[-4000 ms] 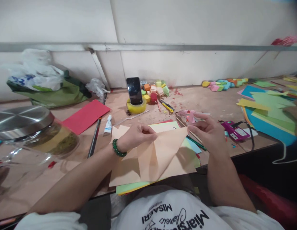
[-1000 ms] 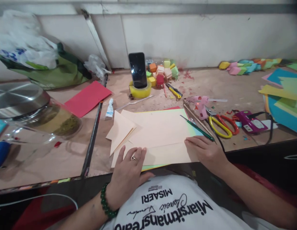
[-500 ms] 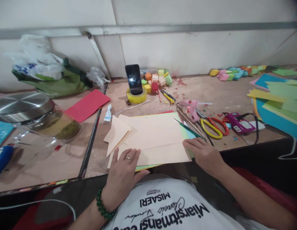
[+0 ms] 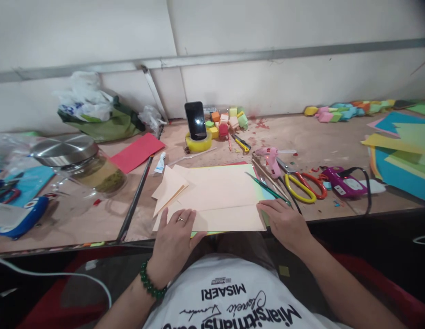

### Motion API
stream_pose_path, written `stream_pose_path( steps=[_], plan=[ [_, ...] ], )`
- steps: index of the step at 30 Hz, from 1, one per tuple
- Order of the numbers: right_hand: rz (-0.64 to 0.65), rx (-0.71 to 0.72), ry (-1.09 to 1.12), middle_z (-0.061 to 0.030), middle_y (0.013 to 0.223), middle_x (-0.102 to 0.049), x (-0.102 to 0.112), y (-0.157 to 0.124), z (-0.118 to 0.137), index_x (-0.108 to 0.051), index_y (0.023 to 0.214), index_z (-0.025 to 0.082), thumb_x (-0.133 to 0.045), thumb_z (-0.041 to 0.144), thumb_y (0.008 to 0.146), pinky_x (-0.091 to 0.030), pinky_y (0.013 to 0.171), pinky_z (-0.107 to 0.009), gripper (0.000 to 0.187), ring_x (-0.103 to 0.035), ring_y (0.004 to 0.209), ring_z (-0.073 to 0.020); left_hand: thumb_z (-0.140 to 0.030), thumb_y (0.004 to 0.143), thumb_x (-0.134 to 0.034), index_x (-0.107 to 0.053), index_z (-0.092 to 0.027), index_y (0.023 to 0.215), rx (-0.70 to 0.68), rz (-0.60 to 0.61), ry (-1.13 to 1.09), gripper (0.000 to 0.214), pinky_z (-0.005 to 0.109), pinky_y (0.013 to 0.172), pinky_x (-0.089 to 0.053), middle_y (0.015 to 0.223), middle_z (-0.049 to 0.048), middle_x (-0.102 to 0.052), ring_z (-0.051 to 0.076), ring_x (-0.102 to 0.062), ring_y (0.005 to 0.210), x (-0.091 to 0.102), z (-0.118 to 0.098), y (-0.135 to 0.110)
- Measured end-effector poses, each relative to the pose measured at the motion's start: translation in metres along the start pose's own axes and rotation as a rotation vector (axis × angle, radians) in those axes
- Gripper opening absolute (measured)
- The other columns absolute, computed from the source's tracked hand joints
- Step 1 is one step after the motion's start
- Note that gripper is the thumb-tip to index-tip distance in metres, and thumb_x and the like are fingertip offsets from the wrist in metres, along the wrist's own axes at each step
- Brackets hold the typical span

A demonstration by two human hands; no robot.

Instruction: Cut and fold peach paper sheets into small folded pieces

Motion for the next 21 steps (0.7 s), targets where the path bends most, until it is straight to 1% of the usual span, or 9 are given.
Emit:
stream_pose_path(
  steps=[3, 6, 8, 10, 11, 13, 16, 19, 21],
  plan=[
    [0.002, -0.025, 0.036, -0.0068, 0.094, -0.073, -0.001, -0.002, -0.006, -0.07, 0.102, 0.02, -0.042, 0.001, 0.086, -0.053, 0.073, -0.029, 0.037, -0.065, 0.085, -0.0202, -0.035, 0.099, -0.046, -0.066, -0.013, 0.115, 0.024, 0.017, -0.01, 0.034, 0.054, 0.102, -0.036, 0.111, 0.0135, -0.072, 0.03, -0.064, 0.102, -0.002, 0.003, 0.0],
    [0.028, -0.042, 0.109, -0.007, 0.091, -0.071, -0.001, 0.003, -0.016, -0.07, 0.093, 0.021, -0.04, 0.002, 0.085, -0.054, 0.072, -0.031, 0.037, -0.066, 0.084, -0.0205, -0.032, 0.097, -0.05, -0.066, -0.014, 0.115, 0.037, 0.036, -0.018, 0.03, 0.054, 0.101, -0.038, 0.111, 0.013, -0.072, 0.03, -0.064, 0.103, -0.004, 0.005, -0.001],
    [0.009, -0.049, 0.162, -0.0082, 0.095, -0.07, 0.004, 0.015, -0.02, -0.069, 0.09, 0.021, -0.041, 0.006, 0.088, -0.055, 0.076, -0.034, 0.032, -0.066, 0.088, -0.0218, -0.031, 0.096, -0.053, -0.067, -0.015, 0.113, 0.037, 0.048, -0.017, 0.028, 0.053, 0.1, -0.039, 0.11, 0.0126, -0.072, 0.029, -0.064, 0.102, -0.006, 0.006, -0.001],
    [-0.003, -0.069, 0.223, -0.0104, 0.102, -0.069, 0.006, 0.031, -0.021, -0.067, 0.095, 0.02, -0.044, 0.016, 0.092, -0.054, 0.084, -0.038, 0.023, -0.065, 0.096, -0.024, -0.03, 0.094, -0.055, -0.067, -0.015, 0.113, 0.04, 0.055, -0.024, 0.027, 0.053, 0.1, -0.041, 0.11, 0.0123, -0.072, 0.029, -0.063, 0.101, -0.008, 0.006, -0.001],
    [0.019, -0.088, 0.252, -0.0112, 0.104, -0.068, 0.003, 0.04, -0.02, -0.065, 0.1, 0.019, -0.048, 0.022, 0.093, -0.054, 0.086, -0.04, 0.019, -0.065, 0.099, -0.0248, -0.031, 0.094, -0.056, -0.067, -0.015, 0.113, 0.044, 0.056, -0.034, 0.027, 0.053, 0.1, -0.041, 0.11, 0.0124, -0.071, 0.029, -0.063, 0.102, -0.009, 0.007, -0.002],
    [0.121, -0.14, 0.271, -0.0122, 0.105, -0.068, -0.008, 0.058, -0.015, -0.063, 0.102, 0.019, -0.058, 0.031, 0.09, -0.053, 0.085, -0.04, 0.018, -0.065, 0.1, -0.0264, -0.031, 0.093, -0.058, -0.066, -0.015, 0.115, 0.06, 0.056, -0.069, 0.029, 0.053, 0.1, -0.042, 0.111, 0.0126, -0.071, 0.029, -0.062, 0.103, -0.011, 0.009, -0.003],
    [0.336, -0.231, 0.207, -0.0149, 0.107, -0.068, -0.026, 0.077, -0.007, -0.063, 0.104, 0.017, -0.074, 0.036, 0.077, -0.051, 0.082, -0.04, 0.035, -0.064, 0.104, -0.0303, -0.03, 0.091, -0.06, -0.065, -0.015, 0.116, 0.086, 0.068, -0.143, 0.03, 0.054, 0.098, -0.044, 0.112, 0.013, -0.069, 0.029, -0.062, 0.104, -0.015, 0.014, -0.006],
    [0.542, -0.39, 0.207, -0.0108, 0.098, -0.07, -0.038, 0.082, -0.011, -0.061, 0.112, 0.018, -0.077, 0.042, 0.072, -0.047, 0.068, -0.033, 0.05, -0.067, 0.089, -0.0274, -0.03, 0.089, -0.062, -0.064, -0.016, 0.118, 0.086, 0.082, -0.202, 0.032, 0.054, 0.096, -0.045, 0.114, 0.013, -0.068, 0.029, -0.061, 0.105, -0.017, 0.018, -0.008],
    [0.646, -0.456, 0.212, -0.0067, 0.089, -0.071, -0.042, 0.081, -0.015, -0.06, 0.112, 0.02, -0.075, 0.046, 0.072, -0.041, 0.061, -0.03, 0.05, -0.066, 0.08, -0.025, -0.031, 0.088, -0.063, -0.064, -0.016, 0.119, 0.079, 0.086, -0.222, 0.034, 0.053, 0.095, -0.046, 0.115, 0.0127, -0.068, 0.029, -0.06, 0.104, -0.018, 0.019, -0.008]
  ],
)
Point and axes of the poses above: each hand's wrist, its own y-axis towards the middle knuckle, its own x-axis out of the back of the hand, z = x × y, the point moved 9 cm from there along y, towards the middle knuckle
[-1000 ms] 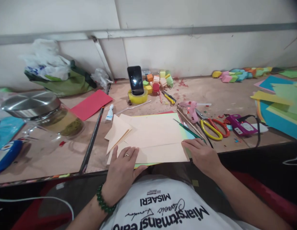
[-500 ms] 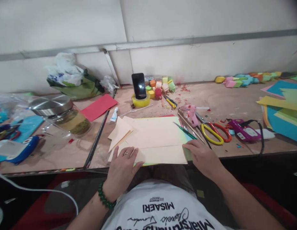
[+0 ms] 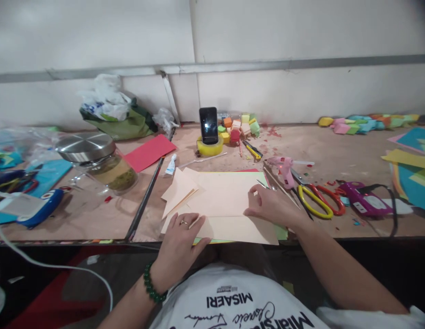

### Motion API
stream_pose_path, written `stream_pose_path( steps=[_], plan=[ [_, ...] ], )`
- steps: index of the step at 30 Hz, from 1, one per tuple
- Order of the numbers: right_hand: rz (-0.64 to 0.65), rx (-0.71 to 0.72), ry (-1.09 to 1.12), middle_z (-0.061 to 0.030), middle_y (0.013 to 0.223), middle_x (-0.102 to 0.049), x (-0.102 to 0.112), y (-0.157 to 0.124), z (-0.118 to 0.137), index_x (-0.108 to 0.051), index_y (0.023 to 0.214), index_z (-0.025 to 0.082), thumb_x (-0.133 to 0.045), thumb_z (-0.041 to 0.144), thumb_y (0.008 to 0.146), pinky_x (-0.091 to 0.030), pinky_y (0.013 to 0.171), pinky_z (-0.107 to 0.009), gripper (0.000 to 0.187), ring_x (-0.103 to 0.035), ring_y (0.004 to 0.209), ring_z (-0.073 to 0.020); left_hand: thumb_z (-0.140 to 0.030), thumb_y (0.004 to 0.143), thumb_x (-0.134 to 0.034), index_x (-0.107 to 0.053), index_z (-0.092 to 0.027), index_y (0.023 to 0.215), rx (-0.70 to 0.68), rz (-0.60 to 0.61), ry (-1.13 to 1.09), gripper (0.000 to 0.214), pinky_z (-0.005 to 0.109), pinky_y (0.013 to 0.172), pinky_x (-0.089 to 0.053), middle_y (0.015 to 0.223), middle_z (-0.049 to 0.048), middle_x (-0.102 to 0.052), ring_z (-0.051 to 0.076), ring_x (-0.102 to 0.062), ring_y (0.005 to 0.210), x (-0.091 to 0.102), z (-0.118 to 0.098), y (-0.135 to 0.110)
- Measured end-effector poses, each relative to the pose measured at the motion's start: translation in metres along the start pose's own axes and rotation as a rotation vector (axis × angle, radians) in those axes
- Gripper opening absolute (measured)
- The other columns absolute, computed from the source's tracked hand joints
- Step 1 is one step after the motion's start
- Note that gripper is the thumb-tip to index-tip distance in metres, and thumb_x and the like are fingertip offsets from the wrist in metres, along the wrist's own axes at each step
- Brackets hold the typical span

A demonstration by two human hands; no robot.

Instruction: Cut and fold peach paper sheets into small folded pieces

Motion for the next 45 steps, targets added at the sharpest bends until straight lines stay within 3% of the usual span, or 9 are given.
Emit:
stream_pose_path(
  steps=[4, 10, 15, 19, 25, 29, 32, 39, 45],
  plan=[
    [0.021, 0.071, 0.001, -0.0071, 0.095, -0.07, 0.0, 0.005, 0.002, -0.064, 0.094, 0.02, -0.073, 0.044, 0.071, -0.039, 0.063, -0.029, 0.034, -0.064, 0.085, -0.0243, -0.028, 0.087, -0.065, -0.064, -0.016, 0.118, -0.013, 0.0, -0.007, 0.033, 0.053, 0.095, -0.047, 0.112, 0.0119, -0.068, 0.028, -0.06, 0.102, 0.002, 0.0, 0.002],
    [0.018, 0.081, 0.042, -0.0027, 0.089, -0.069, -0.005, 0.011, -0.003, -0.061, 0.112, 0.022, -0.076, 0.041, 0.066, -0.036, 0.058, -0.027, 0.052, -0.062, 0.075, -0.0195, -0.028, 0.086, -0.065, -0.064, -0.015, 0.117, -0.02, -0.022, -0.041, 0.034, 0.053, 0.092, -0.049, 0.113, 0.0128, -0.067, 0.03, -0.06, 0.103, 0.002, 0.001, 0.002],
    [0.064, 0.189, 0.055, 0.0018, 0.066, -0.057, -0.007, 0.019, 0.002, -0.057, 0.069, 0.021, -0.073, 0.045, 0.066, -0.029, 0.053, -0.026, 0.029, -0.051, 0.061, -0.015, -0.031, 0.089, -0.061, -0.065, -0.017, 0.12, 0.01, -0.021, -0.098, 0.034, 0.055, 0.096, -0.048, 0.116, 0.0137, -0.067, 0.03, -0.06, 0.107, -0.002, 0.006, -0.002],
    [0.081, 0.231, 0.372, 0.0052, 0.056, -0.043, -0.003, 0.013, -0.002, -0.047, 0.057, 0.02, -0.07, 0.052, 0.067, -0.026, 0.049, -0.025, 0.041, -0.042, 0.056, -0.011, -0.036, 0.087, -0.062, -0.055, -0.021, 0.135, 0.1, -0.098, -0.318, 0.05, 0.049, 0.098, -0.05, 0.127, 0.0143, -0.062, 0.03, -0.059, 0.115, 0.0, 0.022, -0.006],
    [0.14, 0.219, 0.87, 0.0022, 0.065, -0.058, 0.001, -0.014, -0.001, -0.063, 0.072, 0.017, -0.08, 0.051, 0.061, -0.037, 0.053, -0.025, 0.04, -0.053, 0.062, -0.0138, -0.049, 0.075, -0.073, -0.024, -0.024, 0.154, 0.45, -0.374, -0.93, 0.096, 0.04, 0.092, -0.055, 0.14, 0.0174, -0.053, 0.027, -0.061, 0.118, 0.009, 0.063, -0.003],
    [0.13, 0.219, 0.878, 0.0038, 0.059, -0.055, 0.0, -0.022, 0.009, -0.059, 0.064, 0.017, -0.082, 0.048, 0.06, -0.034, 0.049, -0.023, 0.039, -0.052, 0.058, -0.012, -0.05, 0.06, -0.081, -0.071, -0.012, 0.104, 0.612, -0.164, -1.356, 0.059, 0.029, 0.065, -0.059, 0.089, 0.0121, -0.075, 0.022, -0.071, 0.075, -0.009, 0.046, 0.018],
    [0.159, 0.212, 0.969, 0.0045, 0.059, -0.059, -0.001, -0.026, 0.006, -0.062, 0.074, 0.016, -0.083, 0.043, 0.06, -0.036, 0.051, -0.023, 0.037, -0.054, 0.057, -0.0108, -0.039, 0.045, -0.088, -0.068, -0.012, 0.062, 0.874, -0.237, -1.44, 0.038, 0.022, 0.044, -0.05, 0.051, 0.0024, -0.064, 0.014, -0.06, 0.043, -0.014, 0.051, 0.015],
    [-0.127, 0.136, 1.184, -0.0029, 0.073, -0.073, 0.012, -0.041, -0.042, -0.064, 0.095, 0.018, -0.086, 0.041, 0.06, -0.053, 0.063, -0.029, 0.048, -0.068, 0.067, -0.0158, -0.027, 0.037, -0.089, -0.067, -0.013, 0.051, 1.059, -0.427, -1.522, 0.03, 0.019, 0.043, -0.053, 0.044, 0.0016, -0.063, 0.013, -0.06, 0.04, -0.017, 0.068, -0.002],
    [-0.147, 0.245, 1.176, -0.0058, 0.087, -0.074, 0.008, -0.057, -0.027, -0.064, 0.106, 0.019, -0.083, 0.038, 0.065, -0.059, 0.072, -0.032, 0.049, -0.072, 0.084, -0.0199, -0.024, 0.036, -0.087, -0.064, -0.014, 0.049, 1.058, -0.437, -1.513, 0.028, 0.02, 0.041, -0.054, 0.042, -0.0013, -0.06, 0.014, -0.06, 0.038, -0.015, 0.062, -0.002]
  ],
)
Point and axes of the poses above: each hand's wrist, its own y-axis towards the middle knuckle, its own x-axis out of the back of the hand, z = x × y, the point moved 9 cm from there along y, towards the middle knuckle
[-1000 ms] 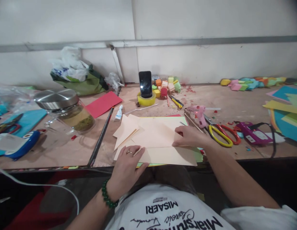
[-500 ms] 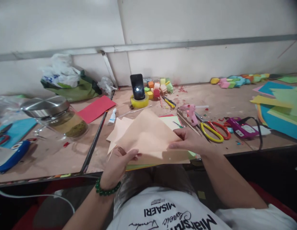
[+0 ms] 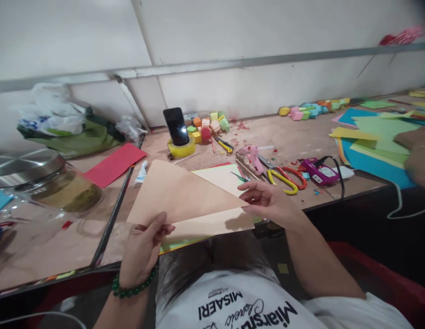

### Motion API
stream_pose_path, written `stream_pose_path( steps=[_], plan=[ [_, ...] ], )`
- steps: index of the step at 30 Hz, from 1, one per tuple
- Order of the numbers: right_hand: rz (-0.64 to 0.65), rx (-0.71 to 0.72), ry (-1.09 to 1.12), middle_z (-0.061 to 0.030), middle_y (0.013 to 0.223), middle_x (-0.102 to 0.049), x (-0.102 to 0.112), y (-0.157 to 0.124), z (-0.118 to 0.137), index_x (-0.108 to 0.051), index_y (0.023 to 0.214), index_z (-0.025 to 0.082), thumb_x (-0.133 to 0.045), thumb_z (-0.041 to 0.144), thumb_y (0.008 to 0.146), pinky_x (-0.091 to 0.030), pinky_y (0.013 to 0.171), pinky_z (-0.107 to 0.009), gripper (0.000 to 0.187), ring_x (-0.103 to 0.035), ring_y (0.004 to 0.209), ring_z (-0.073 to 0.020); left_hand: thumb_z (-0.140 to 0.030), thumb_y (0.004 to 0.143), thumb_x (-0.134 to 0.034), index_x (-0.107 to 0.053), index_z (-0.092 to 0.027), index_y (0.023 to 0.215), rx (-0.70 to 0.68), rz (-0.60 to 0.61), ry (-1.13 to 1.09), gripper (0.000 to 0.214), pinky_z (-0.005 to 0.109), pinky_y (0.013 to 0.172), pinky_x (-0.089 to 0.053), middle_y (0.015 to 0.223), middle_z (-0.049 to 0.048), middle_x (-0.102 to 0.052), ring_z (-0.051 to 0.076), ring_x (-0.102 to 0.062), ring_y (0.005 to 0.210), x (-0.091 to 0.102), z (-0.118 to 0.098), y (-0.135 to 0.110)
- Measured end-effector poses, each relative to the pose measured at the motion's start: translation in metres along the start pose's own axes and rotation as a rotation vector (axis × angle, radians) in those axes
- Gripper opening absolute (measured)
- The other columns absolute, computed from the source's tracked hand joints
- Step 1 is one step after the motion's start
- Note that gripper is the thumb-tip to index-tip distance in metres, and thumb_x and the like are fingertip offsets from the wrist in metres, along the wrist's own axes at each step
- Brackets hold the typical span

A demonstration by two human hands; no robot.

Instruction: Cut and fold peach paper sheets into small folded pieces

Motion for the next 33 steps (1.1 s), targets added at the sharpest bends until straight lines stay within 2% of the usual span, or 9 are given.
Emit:
stream_pose_path(
  steps=[8, 10, 13, 15, 17, 20, 23, 29, 33],
  plan=[
    [-0.043, 0.162, -0.192, -0.0098, 0.102, -0.075, 0.002, -0.014, 0.015, -0.063, 0.116, 0.02, -0.073, 0.042, 0.079, -0.058, 0.086, -0.039, 0.044, -0.072, 0.095, -0.0232, -0.026, 0.04, -0.089, -0.066, -0.014, 0.051, -0.082, 0.01, 0.01, 0.028, 0.02, 0.046, -0.056, 0.048, -0.0004, -0.064, 0.014, -0.063, 0.043, 0.004, -0.002, 0.001],
    [-0.133, 0.304, -0.4, -0.0119, 0.12, -0.07, 0.004, -0.015, 0.034, -0.06, 0.124, 0.022, -0.074, 0.043, 0.078, -0.053, 0.097, -0.045, 0.052, -0.066, 0.112, -0.0266, -0.032, 0.052, -0.086, -0.069, -0.016, 0.055, -0.303, 0.065, 0.105, 0.023, 0.024, 0.051, -0.058, 0.054, 0.002, -0.068, 0.017, -0.067, 0.051, 0.0, -0.023, -0.005],
    [-0.273, 0.575, -0.703, -0.0132, 0.14, -0.058, -0.004, -0.02, 0.066, -0.052, 0.137, 0.023, -0.073, 0.047, 0.08, -0.041, 0.111, -0.051, 0.066, -0.05, 0.133, -0.0308, -0.033, 0.075, -0.075, -0.078, -0.021, 0.075, -0.858, 0.19, 0.358, 0.013, 0.029, 0.073, -0.06, 0.08, 0.0046, -0.077, 0.019, -0.073, 0.078, -0.017, -0.068, -0.037],
    [-0.242, 0.741, -0.812, -0.0126, 0.141, -0.058, -0.019, -0.02, 0.074, -0.054, 0.137, 0.024, -0.065, 0.045, 0.087, -0.039, 0.113, -0.053, 0.055, -0.047, 0.136, -0.031, -0.028, 0.083, -0.068, -0.08, -0.024, 0.09, -1.141, 0.267, 0.527, 0.015, 0.03, 0.083, -0.058, 0.096, 0.005, -0.077, 0.019, -0.072, 0.091, -0.03, -0.079, -0.057],
    [-0.114, 0.839, -0.875, -0.0102, 0.131, -0.065, -0.037, -0.016, 0.066, -0.064, 0.124, 0.026, -0.054, 0.035, 0.094, -0.043, 0.11, -0.051, 0.033, -0.052, 0.131, -0.0284, -0.026, 0.088, -0.059, -0.078, -0.023, 0.102, -1.245, 0.386, 0.642, 0.024, 0.031, 0.087, -0.057, 0.107, 0.0076, -0.075, 0.02, -0.07, 0.098, -0.041, -0.072, -0.06],
    [0.101, 0.85, -0.912, -0.0099, 0.115, -0.073, -0.056, -0.01, 0.036, -0.072, 0.105, 0.023, -0.049, 0.024, 0.096, -0.053, 0.098, -0.045, 0.025, -0.061, 0.119, -0.0251, -0.02, 0.087, -0.055, -0.077, -0.02, 0.107, -1.168, 0.667, 0.9, 0.029, 0.032, 0.085, -0.059, 0.107, 0.0111, -0.075, 0.022, -0.071, 0.098, -0.059, -0.036, -0.048],
    [0.261, 0.787, -0.852, -0.0124, 0.105, -0.075, -0.065, -0.01, 0.012, -0.071, 0.099, 0.018, -0.06, 0.031, 0.091, -0.058, 0.087, -0.041, 0.018, -0.066, 0.104, -0.0247, -0.01, 0.086, -0.048, -0.076, -0.021, 0.107, -1.083, 0.795, 1.055, 0.037, 0.038, 0.091, -0.057, 0.107, 0.0122, -0.075, 0.023, -0.068, 0.105, -0.062, -0.013, -0.04],
    [0.328, 0.511, -0.773, -0.0099, 0.107, -0.074, -0.06, -0.003, 0.005, -0.072, 0.096, 0.022, -0.061, 0.026, 0.089, -0.056, 0.084, -0.036, 0.014, -0.067, 0.101, -0.0219, -0.013, 0.085, -0.052, -0.073, -0.019, 0.106, -1.009, 0.858, 1.062, 0.031, 0.038, 0.082, -0.053, 0.097, 0.0101, -0.075, 0.022, -0.066, 0.091, -0.06, -0.014, -0.048],
    [0.243, 0.325, -0.719, -0.0073, 0.099, -0.075, -0.049, 0.008, -0.002, -0.074, 0.084, 0.023, -0.058, 0.035, 0.09, -0.055, 0.081, -0.034, 0.02, -0.067, 0.093, -0.0209, -0.025, 0.09, -0.052, -0.073, -0.018, 0.091, -0.786, 0.706, 1.023, 0.022, 0.026, 0.064, -0.049, 0.077, 0.0045, -0.071, 0.015, -0.063, 0.071, -0.053, -0.012, -0.032]
  ],
)
Point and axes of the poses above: each hand's wrist, its own y-axis towards the middle knuckle, its own x-axis out of the back of the hand, z = x × y, the point moved 9 cm from there along y, towards the middle knuckle
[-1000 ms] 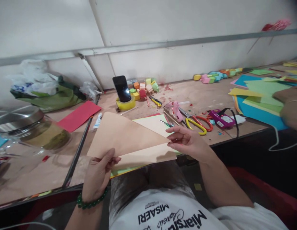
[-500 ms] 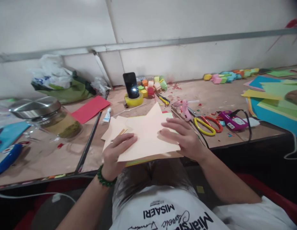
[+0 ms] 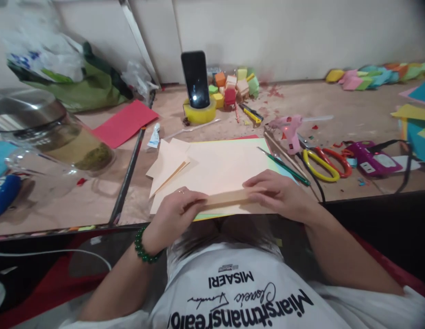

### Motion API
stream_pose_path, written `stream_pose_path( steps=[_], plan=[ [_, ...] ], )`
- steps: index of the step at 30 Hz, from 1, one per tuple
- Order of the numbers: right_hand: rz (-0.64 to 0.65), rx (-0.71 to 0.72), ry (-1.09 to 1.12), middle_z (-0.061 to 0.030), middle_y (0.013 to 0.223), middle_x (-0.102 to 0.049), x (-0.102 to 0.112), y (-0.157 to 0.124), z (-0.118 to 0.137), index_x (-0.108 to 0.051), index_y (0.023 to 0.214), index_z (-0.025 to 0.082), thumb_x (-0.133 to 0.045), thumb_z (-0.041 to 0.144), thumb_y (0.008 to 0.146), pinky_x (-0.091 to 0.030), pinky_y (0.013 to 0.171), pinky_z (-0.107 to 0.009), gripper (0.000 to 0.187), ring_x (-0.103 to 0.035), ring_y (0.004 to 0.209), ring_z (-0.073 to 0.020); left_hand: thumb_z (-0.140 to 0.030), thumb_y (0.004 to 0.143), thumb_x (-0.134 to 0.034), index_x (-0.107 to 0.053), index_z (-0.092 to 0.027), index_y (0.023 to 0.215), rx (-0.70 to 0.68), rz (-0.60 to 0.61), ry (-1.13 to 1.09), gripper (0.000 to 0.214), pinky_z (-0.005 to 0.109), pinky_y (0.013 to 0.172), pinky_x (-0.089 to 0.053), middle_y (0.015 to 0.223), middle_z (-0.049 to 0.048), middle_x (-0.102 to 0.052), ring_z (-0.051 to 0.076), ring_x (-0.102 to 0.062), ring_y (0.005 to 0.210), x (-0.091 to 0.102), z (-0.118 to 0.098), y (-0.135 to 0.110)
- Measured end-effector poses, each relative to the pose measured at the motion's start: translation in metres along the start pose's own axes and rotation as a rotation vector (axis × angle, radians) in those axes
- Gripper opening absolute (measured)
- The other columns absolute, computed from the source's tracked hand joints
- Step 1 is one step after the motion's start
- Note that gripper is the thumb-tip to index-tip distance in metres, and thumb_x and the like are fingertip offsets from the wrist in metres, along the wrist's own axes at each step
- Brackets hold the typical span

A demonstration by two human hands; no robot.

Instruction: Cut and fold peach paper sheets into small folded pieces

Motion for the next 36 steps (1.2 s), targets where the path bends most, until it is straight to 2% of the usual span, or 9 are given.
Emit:
stream_pose_path(
  steps=[3, 5, 8, 11, 14, 17, 21, 28, 36],
  plan=[
    [-0.072, -0.129, 0.044, -0.0055, 0.089, -0.074, 0.001, 0.0, -0.014, -0.07, 0.079, 0.024, -0.056, 0.039, 0.09, -0.054, 0.076, -0.033, 0.024, -0.066, 0.085, -0.0207, -0.033, 0.091, -0.052, -0.067, -0.017, 0.081, 0.135, -0.027, 0.017, 0.024, 0.023, 0.056, -0.042, 0.065, 0.0, -0.064, 0.012, -0.056, 0.059, 0.001, 0.01, 0.003],
    [-0.088, -0.174, 0.05, -0.0051, 0.088, -0.074, 0.0, -0.001, -0.018, -0.068, 0.076, 0.024, -0.058, 0.041, 0.088, -0.053, 0.074, -0.033, 0.024, -0.065, 0.084, -0.0213, -0.039, 0.089, -0.055, -0.065, -0.017, 0.089, 0.212, -0.014, 0.004, 0.024, 0.022, 0.052, -0.039, 0.06, -0.0034, -0.059, 0.011, -0.052, 0.054, 0.001, 0.015, 0.005],
    [-0.112, -0.178, 0.035, -0.0046, 0.084, -0.073, 0.0, -0.001, -0.018, -0.063, 0.068, 0.023, -0.061, 0.04, 0.086, -0.051, 0.068, -0.032, 0.025, -0.065, 0.08, -0.021, -0.045, 0.084, -0.06, -0.063, -0.019, 0.097, 0.286, 0.014, -0.008, 0.029, 0.021, 0.05, -0.038, 0.056, -0.0066, -0.054, 0.011, -0.049, 0.05, 0.0, 0.02, 0.008],
    [-0.149, -0.194, -0.029, -0.0032, 0.073, -0.068, 0.002, -0.001, -0.018, -0.056, 0.061, 0.023, -0.062, 0.038, 0.086, -0.047, 0.059, -0.03, 0.03, -0.061, 0.07, -0.0187, -0.043, 0.084, -0.059, -0.061, -0.019, 0.097, 0.327, -0.005, 0.04, 0.027, 0.022, 0.051, -0.037, 0.055, -0.0078, -0.05, 0.011, -0.048, 0.049, 0.003, 0.023, 0.011],
    [-0.181, -0.195, -0.078, -0.0032, 0.073, -0.067, 0.002, 0.0, -0.017, -0.051, 0.059, 0.022, -0.063, 0.037, 0.086, -0.044, 0.057, -0.03, 0.033, -0.06, 0.068, -0.0178, -0.041, 0.085, -0.058, -0.059, -0.019, 0.106, 0.357, -0.015, 0.022, 0.03, 0.022, 0.053, -0.038, 0.056, -0.0091, -0.049, 0.01, -0.047, 0.048, 0.002, 0.026, 0.013],
    [-0.203, -0.182, -0.106, -0.0042, 0.079, -0.068, 0.001, 0.001, -0.014, -0.05, 0.061, 0.023, -0.064, 0.036, 0.086, -0.046, 0.06, -0.031, 0.031, -0.062, 0.072, -0.0185, -0.037, 0.085, -0.059, -0.057, -0.019, 0.112, 0.366, -0.036, 0.015, 0.033, 0.023, 0.054, -0.038, 0.056, -0.0099, -0.048, 0.009, -0.046, 0.047, 0.001, 0.029, 0.012],
    [-0.206, -0.182, -0.173, -0.0036, 0.074, -0.065, 0.001, 0.002, -0.014, -0.05, 0.064, 0.023, -0.064, 0.034, 0.087, -0.045, 0.059, -0.031, 0.029, -0.06, 0.069, -0.0182, -0.038, 0.085, -0.06, -0.055, -0.018, 0.119, 0.353, -0.046, 0.0, 0.04, 0.023, 0.053, -0.037, 0.056, -0.0097, -0.048, 0.01, -0.046, 0.048, 0.001, 0.029, 0.012],
    [-0.112, -0.119, -0.203, -0.0063, 0.087, -0.065, 0.003, 0.004, -0.011, -0.052, 0.066, 0.021, -0.061, 0.036, 0.088, -0.047, 0.06, -0.031, 0.029, -0.06, 0.073, -0.0175, -0.031, 0.082, -0.062, -0.054, -0.017, 0.121, 0.352, -0.017, -0.009, 0.042, 0.022, 0.051, -0.038, 0.056, -0.0096, -0.048, 0.009, -0.047, 0.048, -0.001, 0.028, 0.014],
    [-0.195, -0.086, -0.254, -0.0046, 0.086, -0.064, 0.005, 0.003, -0.015, -0.051, 0.062, 0.021, -0.064, 0.031, 0.085, -0.043, 0.055, -0.029, 0.028, -0.057, 0.067, -0.0146, -0.029, 0.083, -0.062, -0.053, -0.017, 0.124, 0.338, 0.007, -0.04, 0.044, 0.022, 0.054, -0.04, 0.058, -0.0096, -0.048, 0.009, -0.046, 0.049, -0.002, 0.03, 0.013]
  ],
)
Point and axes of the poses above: each hand's wrist, its own y-axis towards the middle knuckle, its own x-axis out of the back of the hand, z = x × y, the point moved 9 cm from there along y, towards the middle knuckle
